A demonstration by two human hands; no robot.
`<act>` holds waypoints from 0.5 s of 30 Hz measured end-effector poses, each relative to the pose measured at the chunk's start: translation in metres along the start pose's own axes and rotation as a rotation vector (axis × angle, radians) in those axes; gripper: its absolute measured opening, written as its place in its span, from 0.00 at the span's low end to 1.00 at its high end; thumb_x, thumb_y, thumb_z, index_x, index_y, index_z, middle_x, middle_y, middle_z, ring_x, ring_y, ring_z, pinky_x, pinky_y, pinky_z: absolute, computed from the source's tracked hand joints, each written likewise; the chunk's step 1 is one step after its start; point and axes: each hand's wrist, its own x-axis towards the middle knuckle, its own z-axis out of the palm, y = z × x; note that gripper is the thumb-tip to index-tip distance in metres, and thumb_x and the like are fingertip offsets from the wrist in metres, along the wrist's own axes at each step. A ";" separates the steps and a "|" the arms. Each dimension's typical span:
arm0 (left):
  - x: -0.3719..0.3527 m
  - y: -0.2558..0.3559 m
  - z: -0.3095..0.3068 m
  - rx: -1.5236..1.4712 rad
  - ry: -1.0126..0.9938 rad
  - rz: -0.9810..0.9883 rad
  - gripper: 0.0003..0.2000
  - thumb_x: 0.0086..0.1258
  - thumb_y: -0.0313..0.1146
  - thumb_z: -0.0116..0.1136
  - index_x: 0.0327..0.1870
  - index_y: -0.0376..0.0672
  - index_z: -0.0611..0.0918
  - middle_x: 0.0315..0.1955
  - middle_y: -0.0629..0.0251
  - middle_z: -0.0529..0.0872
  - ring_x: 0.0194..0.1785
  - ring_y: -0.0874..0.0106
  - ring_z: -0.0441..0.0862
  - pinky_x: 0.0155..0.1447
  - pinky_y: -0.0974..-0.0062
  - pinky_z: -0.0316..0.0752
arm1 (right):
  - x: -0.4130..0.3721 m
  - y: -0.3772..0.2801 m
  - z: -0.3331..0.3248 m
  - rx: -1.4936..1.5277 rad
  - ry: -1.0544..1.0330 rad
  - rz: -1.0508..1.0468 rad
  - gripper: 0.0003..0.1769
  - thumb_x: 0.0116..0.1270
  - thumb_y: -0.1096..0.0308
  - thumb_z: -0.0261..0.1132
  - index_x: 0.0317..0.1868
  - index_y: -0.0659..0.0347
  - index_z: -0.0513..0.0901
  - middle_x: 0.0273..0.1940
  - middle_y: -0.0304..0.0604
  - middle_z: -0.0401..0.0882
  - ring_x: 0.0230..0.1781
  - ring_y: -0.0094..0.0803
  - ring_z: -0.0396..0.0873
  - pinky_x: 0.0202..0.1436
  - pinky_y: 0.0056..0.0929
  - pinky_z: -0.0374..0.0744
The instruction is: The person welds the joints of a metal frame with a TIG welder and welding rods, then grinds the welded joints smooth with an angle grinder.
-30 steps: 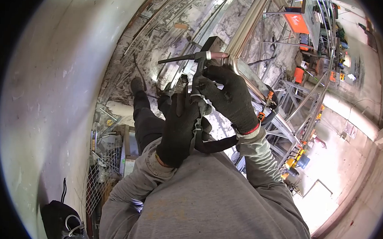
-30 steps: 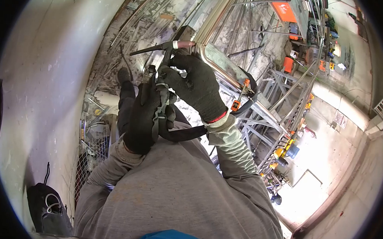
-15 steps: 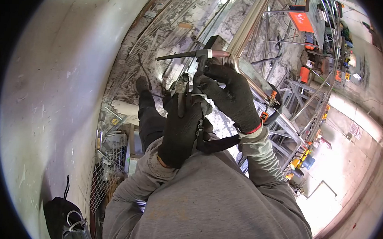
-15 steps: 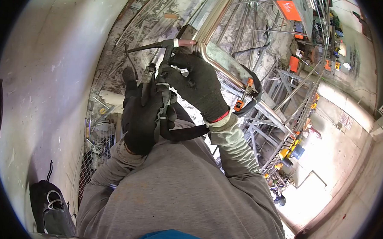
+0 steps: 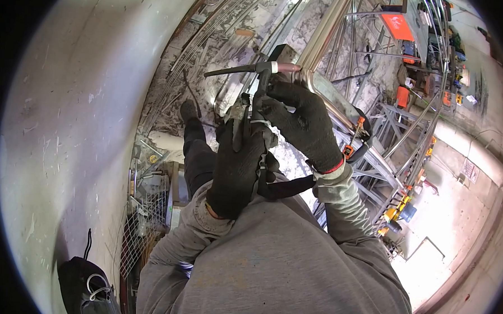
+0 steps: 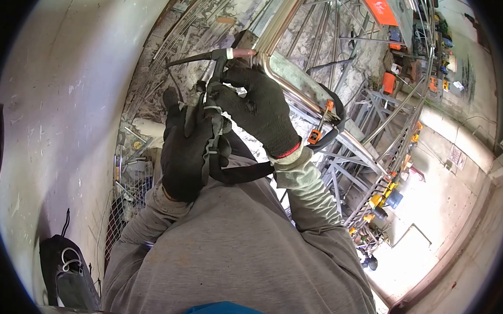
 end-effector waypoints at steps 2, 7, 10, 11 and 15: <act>0.000 -0.002 0.001 -0.016 0.005 0.014 0.08 0.73 0.26 0.63 0.50 0.40 0.81 0.46 0.60 0.83 0.37 0.77 0.85 0.34 0.78 0.82 | -0.006 0.032 0.014 -0.272 0.077 -0.087 0.17 0.72 0.58 0.73 0.52 0.61 0.90 0.50 0.47 0.88 0.46 0.34 0.87 0.48 0.33 0.85; 0.002 -0.005 0.002 -0.108 0.013 0.040 0.09 0.81 0.32 0.58 0.56 0.41 0.78 0.39 0.66 0.84 0.29 0.76 0.86 0.33 0.78 0.82 | -0.004 0.001 0.001 0.056 0.017 0.027 0.17 0.73 0.60 0.73 0.53 0.63 0.90 0.49 0.48 0.89 0.46 0.33 0.89 0.49 0.33 0.87; 0.000 -0.006 0.002 -0.050 0.011 0.089 0.10 0.82 0.31 0.57 0.58 0.40 0.77 0.40 0.66 0.84 0.30 0.77 0.86 0.34 0.79 0.82 | -0.003 0.004 -0.001 0.033 -0.028 0.032 0.23 0.76 0.62 0.71 0.62 0.71 0.83 0.47 0.48 0.91 0.46 0.26 0.88 0.50 0.29 0.85; 0.001 -0.009 0.001 -0.050 0.011 0.089 0.10 0.82 0.31 0.57 0.58 0.40 0.77 0.40 0.66 0.84 0.30 0.77 0.86 0.34 0.79 0.82 | -0.003 0.003 -0.001 0.033 -0.028 0.032 0.23 0.76 0.62 0.71 0.62 0.71 0.83 0.47 0.48 0.91 0.46 0.26 0.88 0.50 0.29 0.85; 0.006 -0.023 -0.011 -0.031 -0.083 0.166 0.13 0.83 0.30 0.57 0.62 0.39 0.76 0.44 0.65 0.85 0.32 0.76 0.87 0.35 0.79 0.84 | -0.003 -0.001 -0.003 0.051 -0.050 0.053 0.23 0.76 0.62 0.71 0.62 0.71 0.83 0.48 0.48 0.91 0.47 0.27 0.88 0.51 0.29 0.85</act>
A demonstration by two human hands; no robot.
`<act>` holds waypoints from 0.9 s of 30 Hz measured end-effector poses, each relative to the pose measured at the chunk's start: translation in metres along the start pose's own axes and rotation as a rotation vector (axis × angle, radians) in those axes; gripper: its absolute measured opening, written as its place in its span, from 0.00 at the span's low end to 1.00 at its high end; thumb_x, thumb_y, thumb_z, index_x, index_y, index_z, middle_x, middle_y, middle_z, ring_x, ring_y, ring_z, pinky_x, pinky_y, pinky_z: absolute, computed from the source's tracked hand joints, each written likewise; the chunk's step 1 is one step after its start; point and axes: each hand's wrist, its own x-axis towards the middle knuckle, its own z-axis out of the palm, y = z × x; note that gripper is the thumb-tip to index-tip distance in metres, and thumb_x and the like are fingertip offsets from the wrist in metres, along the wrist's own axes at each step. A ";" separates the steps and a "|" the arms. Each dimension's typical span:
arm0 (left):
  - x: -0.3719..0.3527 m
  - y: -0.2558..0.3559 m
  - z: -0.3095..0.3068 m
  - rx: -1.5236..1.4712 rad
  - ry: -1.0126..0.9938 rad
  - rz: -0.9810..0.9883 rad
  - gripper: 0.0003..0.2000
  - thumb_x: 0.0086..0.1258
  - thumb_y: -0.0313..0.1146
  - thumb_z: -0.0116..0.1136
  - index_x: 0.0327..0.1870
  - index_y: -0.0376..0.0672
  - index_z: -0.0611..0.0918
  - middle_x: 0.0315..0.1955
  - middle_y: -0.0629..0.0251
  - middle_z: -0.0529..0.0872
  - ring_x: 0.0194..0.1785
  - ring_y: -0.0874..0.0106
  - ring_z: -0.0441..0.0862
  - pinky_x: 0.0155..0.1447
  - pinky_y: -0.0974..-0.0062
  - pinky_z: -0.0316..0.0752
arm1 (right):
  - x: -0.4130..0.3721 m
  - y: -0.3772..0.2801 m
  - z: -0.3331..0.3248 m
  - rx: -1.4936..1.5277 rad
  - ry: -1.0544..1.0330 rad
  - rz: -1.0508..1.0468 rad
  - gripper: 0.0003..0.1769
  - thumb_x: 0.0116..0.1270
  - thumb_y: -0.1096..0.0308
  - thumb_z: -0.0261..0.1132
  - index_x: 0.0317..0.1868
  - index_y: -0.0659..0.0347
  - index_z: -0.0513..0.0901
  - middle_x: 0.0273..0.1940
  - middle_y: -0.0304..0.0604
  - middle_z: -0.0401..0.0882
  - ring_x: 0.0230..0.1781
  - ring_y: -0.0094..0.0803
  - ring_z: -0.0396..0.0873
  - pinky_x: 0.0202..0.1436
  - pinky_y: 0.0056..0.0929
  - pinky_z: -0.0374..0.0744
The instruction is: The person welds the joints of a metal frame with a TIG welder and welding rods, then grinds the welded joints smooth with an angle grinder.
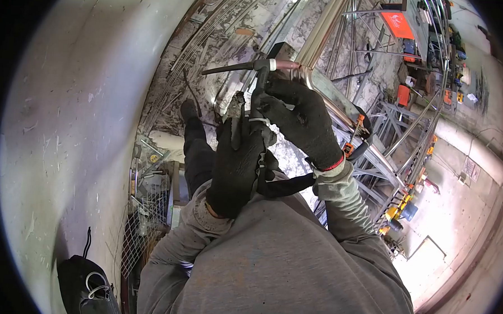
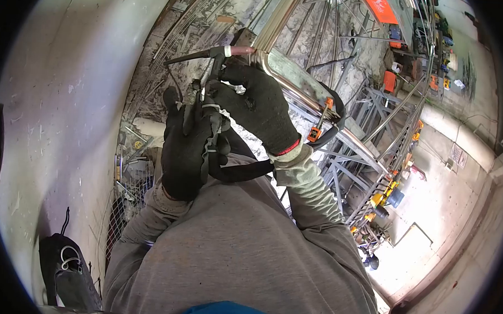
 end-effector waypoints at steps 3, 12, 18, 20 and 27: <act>0.000 -0.009 -0.004 -0.052 -0.019 0.000 0.15 0.82 0.30 0.58 0.65 0.39 0.75 0.46 0.64 0.85 0.32 0.76 0.87 0.36 0.78 0.84 | 0.001 0.008 0.001 0.026 -0.014 -0.037 0.24 0.76 0.62 0.71 0.63 0.72 0.82 0.49 0.48 0.91 0.47 0.27 0.88 0.51 0.30 0.85; 0.000 -0.016 -0.003 0.308 0.023 0.211 0.14 0.83 0.31 0.58 0.65 0.42 0.75 0.46 0.65 0.84 0.33 0.75 0.87 0.36 0.78 0.85 | 0.001 0.008 0.001 0.037 0.011 -0.116 0.22 0.75 0.63 0.71 0.60 0.72 0.85 0.49 0.48 0.89 0.49 0.30 0.88 0.56 0.32 0.84; -0.002 -0.011 -0.002 0.664 0.026 0.446 0.14 0.84 0.32 0.57 0.65 0.42 0.75 0.45 0.65 0.85 0.33 0.75 0.88 0.35 0.78 0.86 | 0.002 0.009 -0.001 -0.032 0.015 -0.105 0.21 0.75 0.62 0.71 0.59 0.71 0.86 0.51 0.49 0.90 0.49 0.29 0.88 0.56 0.31 0.84; -0.002 -0.010 -0.001 0.598 0.023 0.379 0.13 0.84 0.32 0.58 0.64 0.42 0.75 0.45 0.65 0.85 0.33 0.75 0.88 0.35 0.78 0.85 | 0.003 0.010 -0.001 -0.034 0.009 -0.108 0.21 0.75 0.63 0.72 0.60 0.71 0.86 0.51 0.49 0.90 0.49 0.29 0.88 0.56 0.32 0.84; 0.011 -0.006 -0.007 1.167 0.012 0.972 0.09 0.82 0.30 0.59 0.57 0.41 0.79 0.44 0.65 0.85 0.30 0.73 0.87 0.31 0.79 0.82 | -0.003 0.042 0.017 0.779 0.115 0.131 0.18 0.71 0.63 0.73 0.55 0.67 0.88 0.51 0.47 0.89 0.47 0.32 0.88 0.50 0.30 0.85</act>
